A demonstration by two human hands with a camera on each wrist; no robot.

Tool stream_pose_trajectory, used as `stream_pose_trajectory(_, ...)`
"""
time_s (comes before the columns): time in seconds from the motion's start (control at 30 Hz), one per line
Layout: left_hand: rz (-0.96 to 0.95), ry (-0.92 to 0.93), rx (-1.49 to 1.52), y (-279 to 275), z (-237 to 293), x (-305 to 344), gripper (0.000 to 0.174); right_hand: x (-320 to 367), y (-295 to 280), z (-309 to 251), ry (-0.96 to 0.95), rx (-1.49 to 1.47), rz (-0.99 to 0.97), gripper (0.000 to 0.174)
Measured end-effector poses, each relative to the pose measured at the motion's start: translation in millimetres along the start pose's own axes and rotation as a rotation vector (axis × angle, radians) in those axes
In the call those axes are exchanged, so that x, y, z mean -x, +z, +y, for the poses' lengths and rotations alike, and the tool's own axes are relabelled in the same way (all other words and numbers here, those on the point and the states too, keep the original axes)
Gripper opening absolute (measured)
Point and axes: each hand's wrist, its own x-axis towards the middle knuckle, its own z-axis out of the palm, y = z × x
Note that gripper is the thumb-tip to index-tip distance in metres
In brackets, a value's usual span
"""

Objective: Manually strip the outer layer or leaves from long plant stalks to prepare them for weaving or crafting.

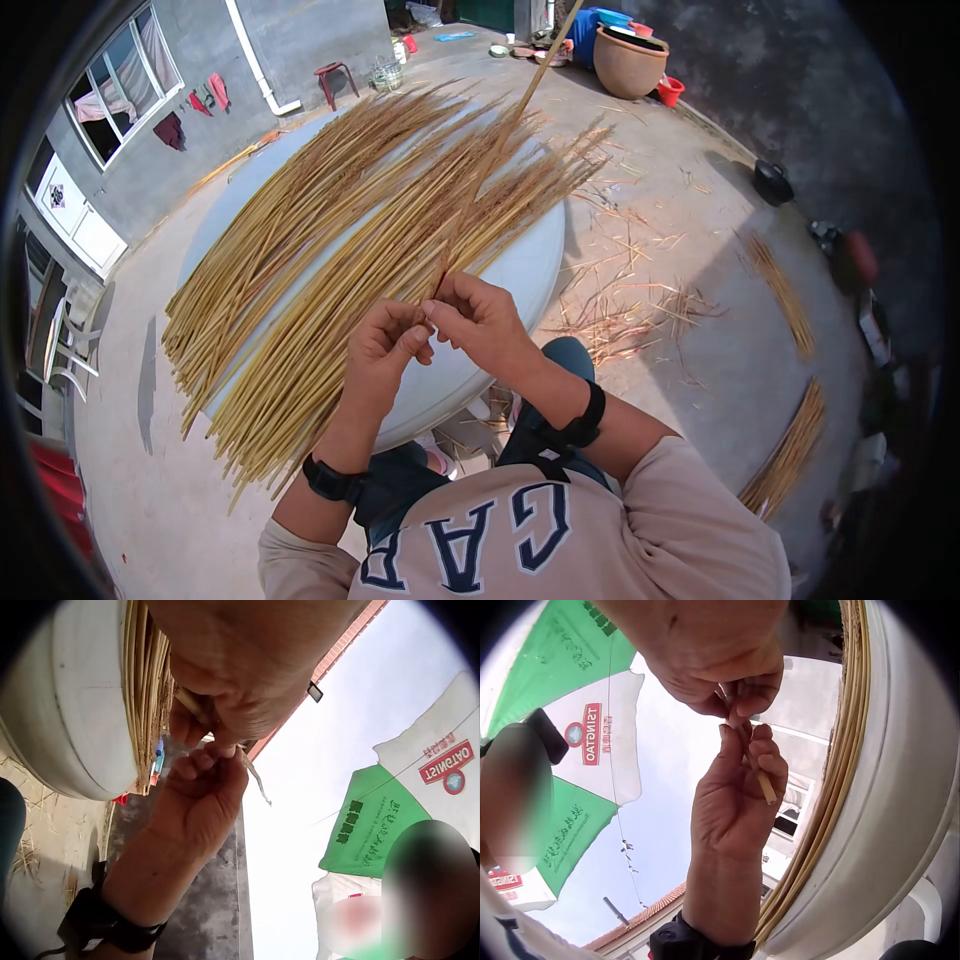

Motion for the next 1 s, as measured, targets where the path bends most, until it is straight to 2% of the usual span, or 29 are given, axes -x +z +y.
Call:
stream_pose_trajectory(0.07,-0.019,0.010,-0.017,0,-5,-6,0.013,-4,-6,-2,-0.012,-0.015,0.054,0.016)
stream_pose_trajectory(0.13,-0.154,-0.152,-0.062,-10,-13,-8,0.017,-10,-13,-1,-0.010,0.021,0.055,0.017)
stream_pose_trajectory(0.17,-0.155,-0.150,-0.060,-11,-20,-8,0.017,-12,-14,0,-0.005,0.049,0.055,0.017)
stream_pose_trajectory(0.27,-0.102,-0.053,-0.184,-12,-29,-5,0.020,-16,-12,0,0.067,0.110,0.031,0.018)
stream_pose_trajectory(0.33,0.019,-0.006,-0.295,-9,-27,-3,0.013,-20,-10,2,0.085,0.125,0.033,0.017)
stream_pose_trajectory(0.43,0.089,0.098,-0.375,-8,-32,-3,0.013,-25,-8,3,0.115,0.144,0.034,0.016)
stream_pose_trajectory(0.57,0.107,0.114,-0.439,-11,-40,-4,0.012,-27,-7,4,0.172,0.212,0.039,0.015)
stream_pose_trajectory(0.63,0.116,0.156,-0.564,-13,-45,-4,0.012,-28,-7,9,0.155,0.218,0.060,0.015)
stream_pose_trajectory(0.8,0.067,0.023,-0.387,-14,-40,-5,0.016,-28,-9,16,0.160,0.163,0.091,0.014)
stream_pose_trajectory(0.9,0.042,-0.051,-0.269,-15,-39,-6,0.019,-28,-8,20,0.226,-0.003,0.115,0.013)
stream_pose_trajectory(1.0,0.045,-0.078,-0.196,-14,-32,-8,0.019,-26,-3,26,0.164,-0.170,0.165,0.012)
